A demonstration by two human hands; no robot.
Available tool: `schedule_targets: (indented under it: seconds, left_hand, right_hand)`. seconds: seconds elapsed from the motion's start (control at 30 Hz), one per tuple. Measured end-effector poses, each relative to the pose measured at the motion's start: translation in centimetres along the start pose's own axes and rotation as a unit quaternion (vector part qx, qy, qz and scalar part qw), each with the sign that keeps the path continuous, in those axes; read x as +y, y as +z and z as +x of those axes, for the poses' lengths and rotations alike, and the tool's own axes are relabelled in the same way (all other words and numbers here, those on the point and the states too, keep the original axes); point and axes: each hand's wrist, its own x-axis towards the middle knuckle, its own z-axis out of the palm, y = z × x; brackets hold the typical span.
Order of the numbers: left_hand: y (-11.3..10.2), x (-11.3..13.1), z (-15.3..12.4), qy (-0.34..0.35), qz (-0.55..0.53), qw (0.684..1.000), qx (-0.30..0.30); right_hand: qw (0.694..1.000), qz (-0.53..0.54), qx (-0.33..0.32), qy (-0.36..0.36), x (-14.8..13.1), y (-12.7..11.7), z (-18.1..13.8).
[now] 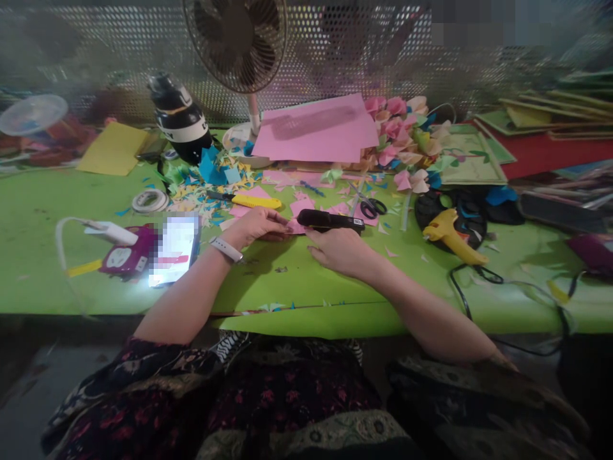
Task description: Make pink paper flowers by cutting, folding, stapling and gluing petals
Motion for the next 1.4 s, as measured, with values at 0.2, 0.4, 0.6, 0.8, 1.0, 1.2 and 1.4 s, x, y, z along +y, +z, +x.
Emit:
schedule_targets:
  seconds: [0.2, 0.4, 0.6, 0.8, 1.0, 1.2, 1.4]
  left_hand:
    - [0.2, -0.4, 0.5, 0.031, -0.002, 0.999, 0.007]
    - [0.5, -0.3, 0.6, 0.04, -0.008, 0.999, -0.004]
    - [0.3, -0.1, 1.2, 0.046, 0.016, 0.998, -0.03]
    - [0.0, 0.3, 1.3, 0.035, 0.029, 0.998, -0.048]
    - [0.1, 0.5, 1.4, 0.032, 0.03, 0.998, -0.046]
    - [0.0, 0.2, 1.8, 0.04, 0.023, 0.999, -0.028]
    - [0.0, 0.5, 1.6, 0.024, 0.021, 0.999, -0.021]
  right_hand:
    - [1.0, 0.008, 0.004, 0.003, 0.4, 0.4, 0.0]
    - [1.0, 0.011, 0.015, 0.003, 0.4, 0.2, -0.2]
    - [0.986, 0.127, 0.103, -0.011, 1.6, -0.3, -0.5]
    - [0.915, 0.339, 0.217, -0.009, 3.3, -1.5, -0.4]
    - [0.916, 0.339, 0.214, 0.005, 4.3, -3.3, 1.3]
    - [0.928, 0.265, 0.261, 0.017, 3.9, -3.8, 6.6]
    - [0.96, 0.175, 0.216, 0.037, 1.7, -1.8, 11.7]
